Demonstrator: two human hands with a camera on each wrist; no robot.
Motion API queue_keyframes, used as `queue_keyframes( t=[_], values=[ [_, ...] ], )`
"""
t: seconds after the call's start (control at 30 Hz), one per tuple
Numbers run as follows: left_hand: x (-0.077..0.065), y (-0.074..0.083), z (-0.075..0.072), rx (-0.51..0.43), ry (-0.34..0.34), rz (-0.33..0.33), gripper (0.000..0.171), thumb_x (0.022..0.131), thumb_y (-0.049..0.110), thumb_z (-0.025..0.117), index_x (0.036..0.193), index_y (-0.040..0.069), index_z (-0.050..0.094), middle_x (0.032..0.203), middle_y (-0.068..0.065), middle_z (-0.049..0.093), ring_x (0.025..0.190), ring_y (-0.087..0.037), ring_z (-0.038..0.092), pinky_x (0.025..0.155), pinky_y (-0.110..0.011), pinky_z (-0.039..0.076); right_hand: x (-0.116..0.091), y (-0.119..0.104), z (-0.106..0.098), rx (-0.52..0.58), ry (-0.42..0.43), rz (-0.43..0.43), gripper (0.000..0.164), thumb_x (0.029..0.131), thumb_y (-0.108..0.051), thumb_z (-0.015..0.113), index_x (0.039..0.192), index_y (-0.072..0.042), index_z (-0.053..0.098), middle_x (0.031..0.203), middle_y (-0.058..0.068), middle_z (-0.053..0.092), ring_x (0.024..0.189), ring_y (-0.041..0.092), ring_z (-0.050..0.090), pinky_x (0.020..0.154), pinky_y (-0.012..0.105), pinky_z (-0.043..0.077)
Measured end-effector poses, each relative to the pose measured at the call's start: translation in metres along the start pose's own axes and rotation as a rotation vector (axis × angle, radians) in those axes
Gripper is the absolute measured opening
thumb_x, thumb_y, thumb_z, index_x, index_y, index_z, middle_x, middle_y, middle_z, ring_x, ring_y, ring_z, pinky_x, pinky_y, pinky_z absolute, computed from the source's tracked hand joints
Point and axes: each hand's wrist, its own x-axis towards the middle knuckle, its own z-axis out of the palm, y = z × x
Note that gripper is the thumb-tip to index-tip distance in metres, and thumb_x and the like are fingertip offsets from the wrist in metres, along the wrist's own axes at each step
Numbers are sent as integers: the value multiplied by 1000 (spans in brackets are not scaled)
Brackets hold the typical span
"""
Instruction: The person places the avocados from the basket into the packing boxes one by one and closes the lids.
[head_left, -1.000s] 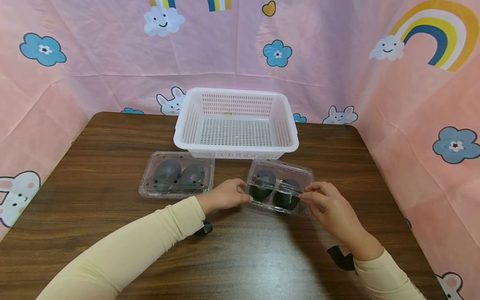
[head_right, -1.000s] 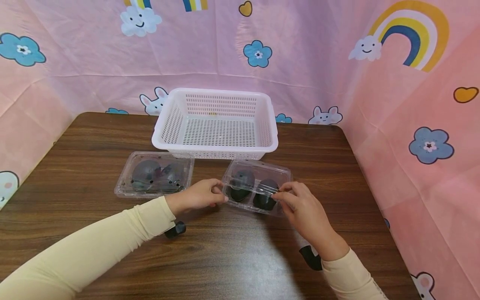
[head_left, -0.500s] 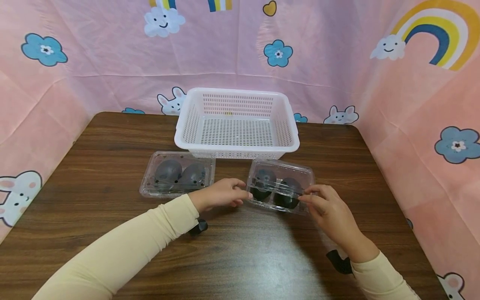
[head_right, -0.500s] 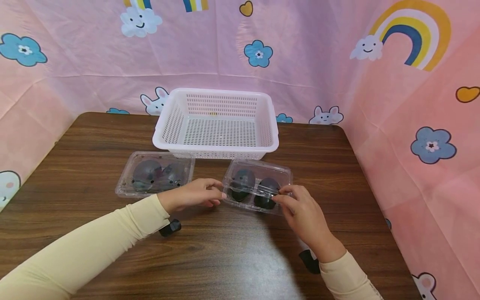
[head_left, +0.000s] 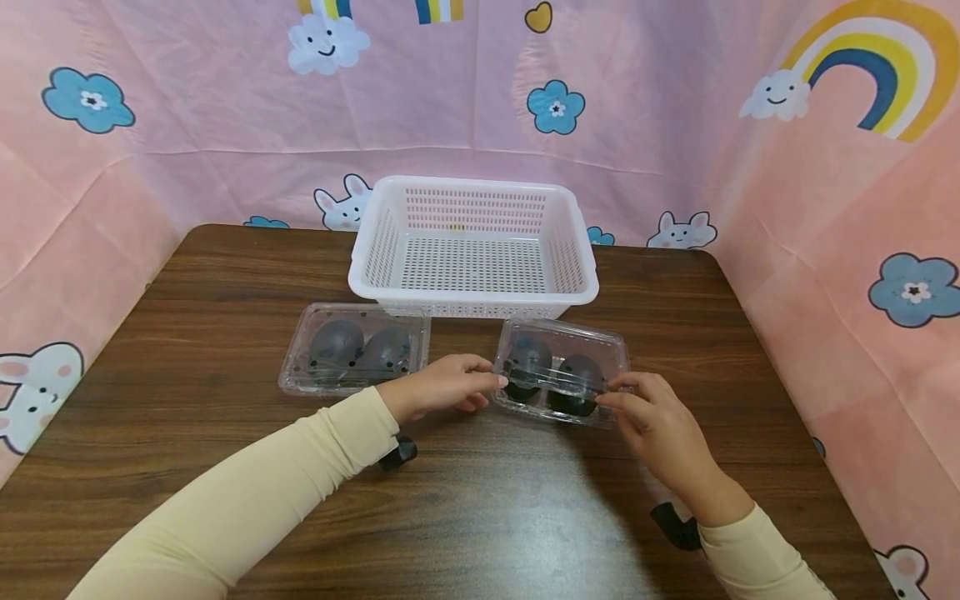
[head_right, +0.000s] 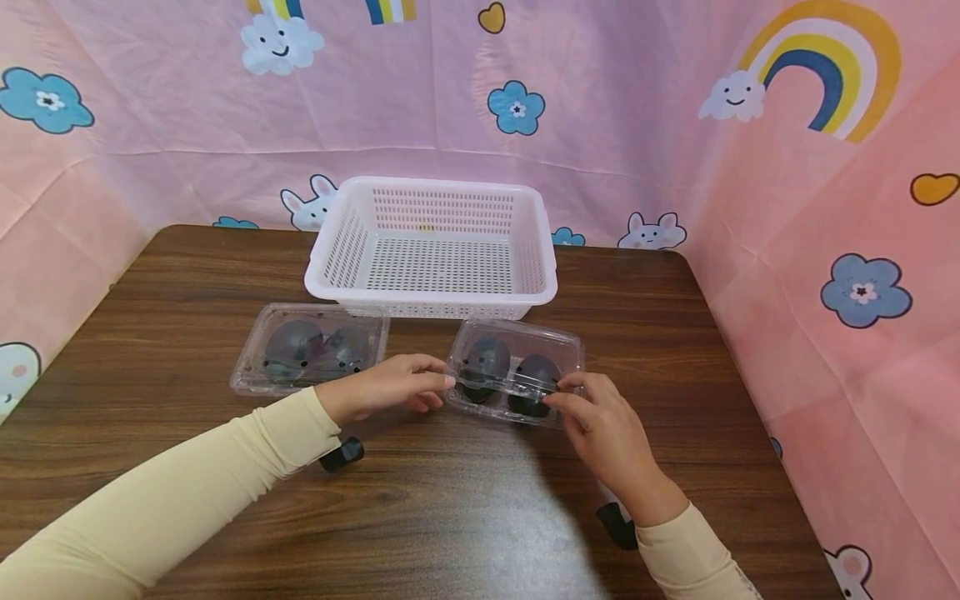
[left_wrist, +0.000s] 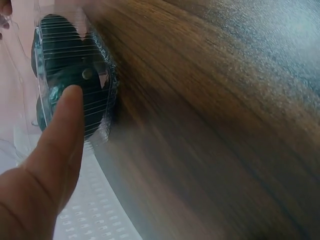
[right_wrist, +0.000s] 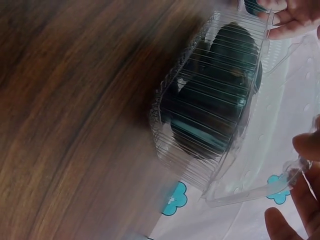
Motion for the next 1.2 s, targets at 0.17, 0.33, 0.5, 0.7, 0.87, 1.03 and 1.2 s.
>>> queue_keyframes(
  t=[0.17,0.33,0.5,0.7,0.87,1.03,1.2],
  values=[
    [2,-1,2,-12,36,-7,54,98,33,55,139,0,46,123,-15,60,102,-25,64,90,-40,52,-1,0,1,-6,-1,-3,41,66,17,77,95,-12,76,105,8,62,90,24,55,59,34,46],
    [3,0,4,-20,63,-12,52,98,32,55,137,0,47,120,-15,60,99,-22,64,89,-41,52,-1,0,0,-9,-9,-4,40,66,16,76,95,-12,76,105,7,61,94,23,55,62,33,46],
    [5,0,5,-35,84,-26,48,98,27,56,135,-2,47,120,-16,60,98,-23,64,89,-42,52,-2,1,0,-8,-25,3,36,67,12,75,94,-12,75,105,8,61,97,24,55,68,36,47],
    [8,0,8,-30,95,-43,49,97,23,58,136,-4,45,117,-17,61,97,-25,64,87,-40,52,-4,0,0,26,-20,29,31,68,7,75,94,-10,74,104,8,61,99,24,55,78,33,44],
    [10,-1,10,-29,92,-50,50,96,23,58,137,-4,44,119,-17,60,98,-25,64,87,-40,52,-5,-2,0,35,15,84,32,69,10,74,96,-6,73,104,8,62,99,25,55,81,33,43],
    [11,0,11,-32,86,-53,49,97,23,57,136,-3,45,118,-16,61,99,-26,64,88,-41,52,-4,-5,0,54,39,183,36,70,13,74,101,-5,73,106,9,62,101,27,56,84,34,41],
    [13,1,13,-44,97,-58,46,96,22,58,134,-3,47,112,-15,62,97,-25,64,87,-40,52,-4,-8,-1,89,37,244,35,73,13,72,102,-6,72,108,7,62,102,25,55,85,31,40]
  ],
)
